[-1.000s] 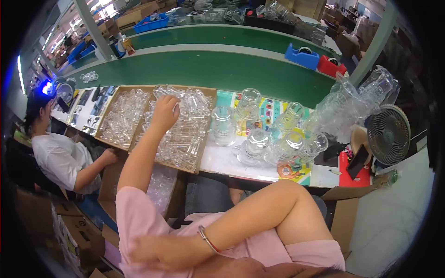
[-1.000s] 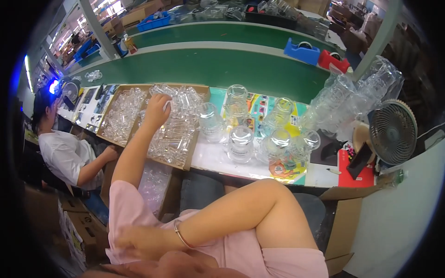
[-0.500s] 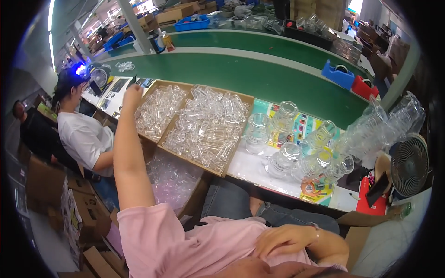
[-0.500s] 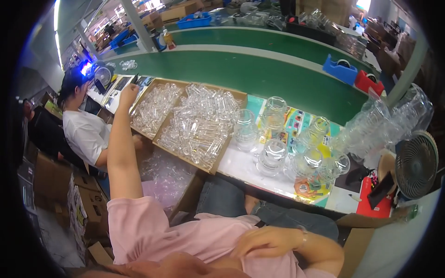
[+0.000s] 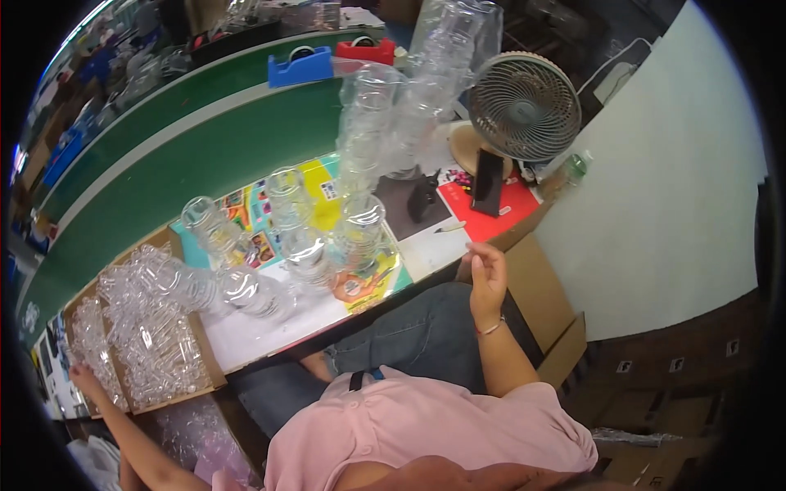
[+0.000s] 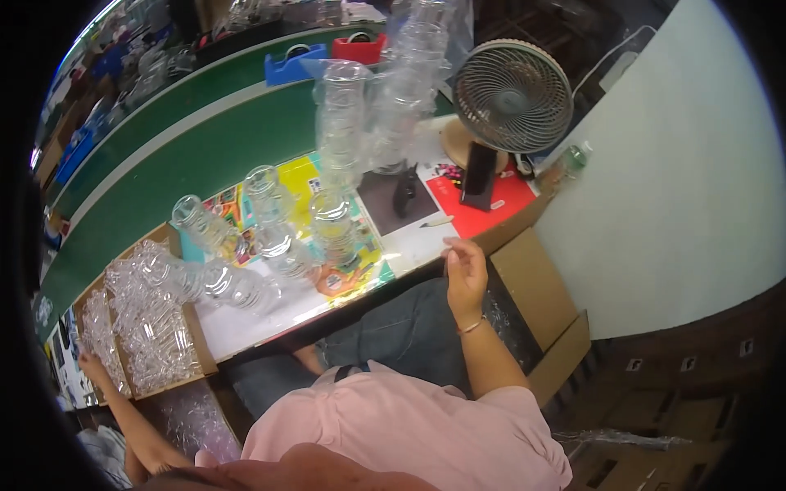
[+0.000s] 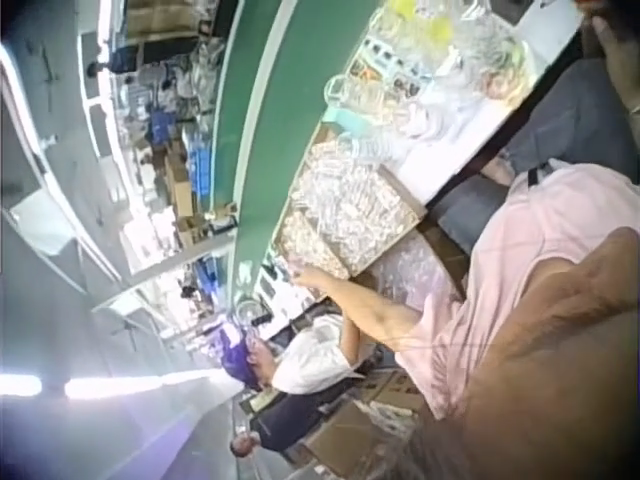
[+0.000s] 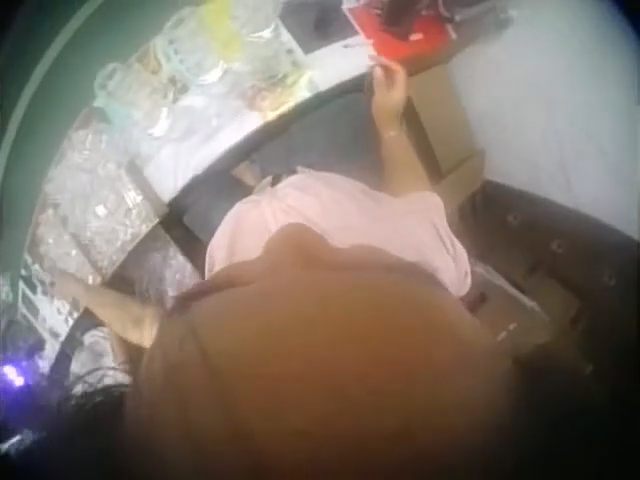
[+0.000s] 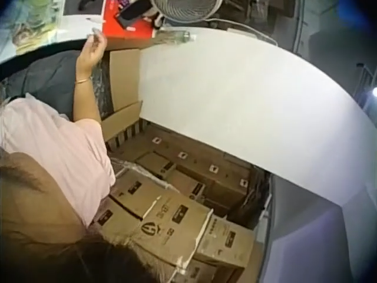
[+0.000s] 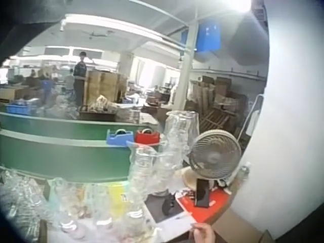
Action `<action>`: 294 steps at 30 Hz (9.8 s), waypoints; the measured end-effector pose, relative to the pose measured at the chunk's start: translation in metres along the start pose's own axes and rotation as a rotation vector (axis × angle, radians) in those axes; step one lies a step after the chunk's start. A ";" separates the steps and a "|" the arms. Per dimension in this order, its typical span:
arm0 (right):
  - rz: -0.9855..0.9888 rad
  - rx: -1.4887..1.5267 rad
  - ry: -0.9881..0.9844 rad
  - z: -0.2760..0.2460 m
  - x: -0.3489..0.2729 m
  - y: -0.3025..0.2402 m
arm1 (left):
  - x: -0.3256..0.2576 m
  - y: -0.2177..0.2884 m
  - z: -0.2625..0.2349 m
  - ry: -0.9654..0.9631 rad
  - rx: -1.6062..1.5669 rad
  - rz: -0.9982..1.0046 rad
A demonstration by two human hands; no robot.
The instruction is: Assembling small glass components into glass mugs at a factory workstation.
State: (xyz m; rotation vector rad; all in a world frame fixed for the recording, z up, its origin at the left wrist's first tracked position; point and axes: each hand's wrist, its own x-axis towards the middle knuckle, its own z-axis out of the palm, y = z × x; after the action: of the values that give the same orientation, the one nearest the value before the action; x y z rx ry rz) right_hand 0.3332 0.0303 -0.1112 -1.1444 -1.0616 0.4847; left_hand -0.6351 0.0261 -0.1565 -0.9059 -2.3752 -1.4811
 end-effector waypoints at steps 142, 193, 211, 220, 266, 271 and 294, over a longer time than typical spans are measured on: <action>0.006 0.190 -0.459 0.122 -0.033 -0.109 | -0.498 0.420 0.053 -0.982 -1.243 0.161; -0.691 0.529 -0.574 0.119 -0.039 -0.082 | -0.491 0.413 0.048 -1.380 -1.515 -0.443; -0.117 0.475 -0.636 0.101 -0.039 -0.095 | -0.477 0.407 0.047 -1.032 -1.168 0.373; 0.875 0.897 -0.123 0.140 -0.028 -0.072 | -0.468 0.380 0.042 -0.682 -1.153 0.321; 0.887 0.900 -0.068 0.109 -0.029 -0.071 | -0.405 0.418 -0.017 -0.636 -0.792 0.472; 0.604 0.933 -0.107 0.123 -0.035 -0.092 | -0.463 0.424 0.013 -1.235 -1.138 -0.038; -0.444 0.109 -0.648 0.097 -0.045 -0.100 | -0.495 0.423 0.038 -1.160 -1.405 -0.134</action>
State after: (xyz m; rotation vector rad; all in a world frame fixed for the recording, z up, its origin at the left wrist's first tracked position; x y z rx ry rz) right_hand 0.2097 0.0047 -0.0376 -0.6238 -1.7752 0.5611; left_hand 0.0134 -0.0044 -0.0915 -2.3621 -1.3227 -3.3748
